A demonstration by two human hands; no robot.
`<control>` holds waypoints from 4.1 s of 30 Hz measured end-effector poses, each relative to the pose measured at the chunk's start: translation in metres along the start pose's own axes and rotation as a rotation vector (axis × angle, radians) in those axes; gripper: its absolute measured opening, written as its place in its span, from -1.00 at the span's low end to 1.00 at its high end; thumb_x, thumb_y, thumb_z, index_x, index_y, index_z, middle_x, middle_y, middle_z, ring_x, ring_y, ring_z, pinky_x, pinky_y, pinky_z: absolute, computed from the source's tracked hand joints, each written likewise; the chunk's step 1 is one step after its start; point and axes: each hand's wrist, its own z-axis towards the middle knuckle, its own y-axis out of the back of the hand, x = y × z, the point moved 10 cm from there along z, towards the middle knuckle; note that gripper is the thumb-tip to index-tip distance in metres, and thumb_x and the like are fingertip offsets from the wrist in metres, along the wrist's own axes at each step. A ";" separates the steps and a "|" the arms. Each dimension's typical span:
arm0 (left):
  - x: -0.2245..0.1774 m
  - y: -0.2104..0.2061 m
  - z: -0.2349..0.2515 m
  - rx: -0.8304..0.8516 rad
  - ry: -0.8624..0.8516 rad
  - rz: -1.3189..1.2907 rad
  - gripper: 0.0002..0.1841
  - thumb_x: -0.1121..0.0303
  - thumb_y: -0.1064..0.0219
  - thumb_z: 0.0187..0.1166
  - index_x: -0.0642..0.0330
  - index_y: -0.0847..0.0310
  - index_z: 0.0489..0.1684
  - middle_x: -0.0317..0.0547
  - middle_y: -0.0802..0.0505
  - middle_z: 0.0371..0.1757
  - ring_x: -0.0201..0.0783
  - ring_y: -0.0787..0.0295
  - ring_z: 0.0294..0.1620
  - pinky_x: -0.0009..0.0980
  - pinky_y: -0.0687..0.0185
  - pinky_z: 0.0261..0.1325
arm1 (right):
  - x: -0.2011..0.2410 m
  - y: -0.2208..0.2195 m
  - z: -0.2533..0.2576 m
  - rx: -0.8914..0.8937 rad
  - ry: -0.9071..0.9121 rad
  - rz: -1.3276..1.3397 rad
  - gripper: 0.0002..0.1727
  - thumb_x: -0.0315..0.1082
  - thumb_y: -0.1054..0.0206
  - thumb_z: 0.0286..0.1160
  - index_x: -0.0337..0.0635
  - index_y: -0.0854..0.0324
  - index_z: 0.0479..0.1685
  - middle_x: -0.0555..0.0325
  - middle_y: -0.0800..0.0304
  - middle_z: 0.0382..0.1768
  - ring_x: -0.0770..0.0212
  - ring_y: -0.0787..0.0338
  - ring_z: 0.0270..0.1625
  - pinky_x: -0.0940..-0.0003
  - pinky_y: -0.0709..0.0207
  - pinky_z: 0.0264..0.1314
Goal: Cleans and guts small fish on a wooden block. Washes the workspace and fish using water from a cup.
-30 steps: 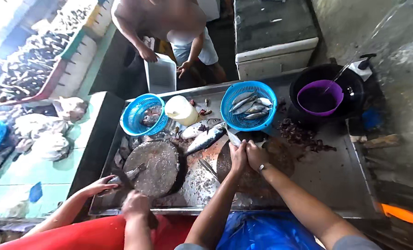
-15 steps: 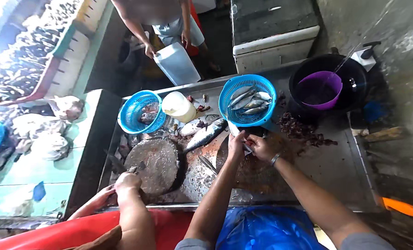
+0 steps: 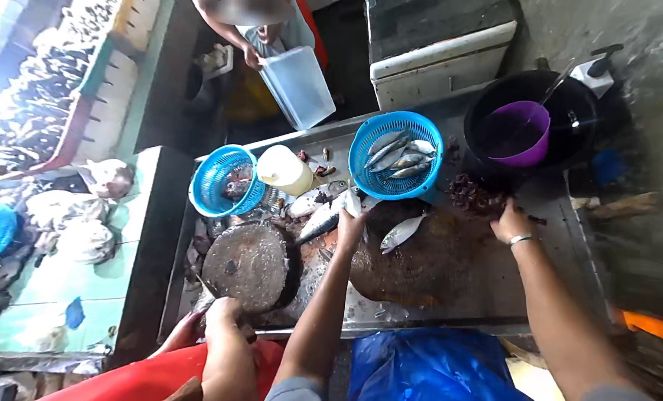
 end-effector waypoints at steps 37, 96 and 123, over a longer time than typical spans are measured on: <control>-0.162 -0.166 0.087 0.532 -0.086 -0.696 -0.42 -0.25 0.05 0.79 -0.06 -0.42 0.51 -0.25 -0.74 -0.08 -0.37 -0.69 -0.33 -0.38 -0.71 -0.22 | 0.157 0.206 0.077 -0.106 0.247 1.034 -0.68 -0.32 -0.02 0.77 -0.35 -0.58 0.19 0.02 -0.80 -0.24 0.15 -0.84 -0.31 0.12 -0.82 -0.14; -0.069 -0.080 0.004 -0.088 0.011 -0.628 -0.47 -0.04 -0.14 0.81 0.18 -0.27 0.48 0.06 -0.76 -0.18 -0.12 -0.74 -0.32 -0.11 -0.73 -0.26 | 0.192 -0.015 -0.101 -0.177 0.691 0.968 -0.80 -0.33 -0.26 0.72 -0.26 -0.74 -0.02 0.09 -0.82 -0.30 0.30 -0.76 -0.43 0.27 -0.76 -0.29; -0.130 -0.111 0.132 0.032 -0.328 0.649 -0.60 0.16 -0.29 0.65 0.10 -0.69 0.37 0.13 -0.71 0.46 0.28 -0.59 0.48 0.34 -0.60 0.31 | 0.135 -0.073 -0.003 -0.065 0.450 0.325 -0.51 -0.24 -0.38 0.46 -0.11 -0.68 0.41 -0.11 -0.67 0.38 0.08 -0.80 0.19 0.20 -0.72 0.27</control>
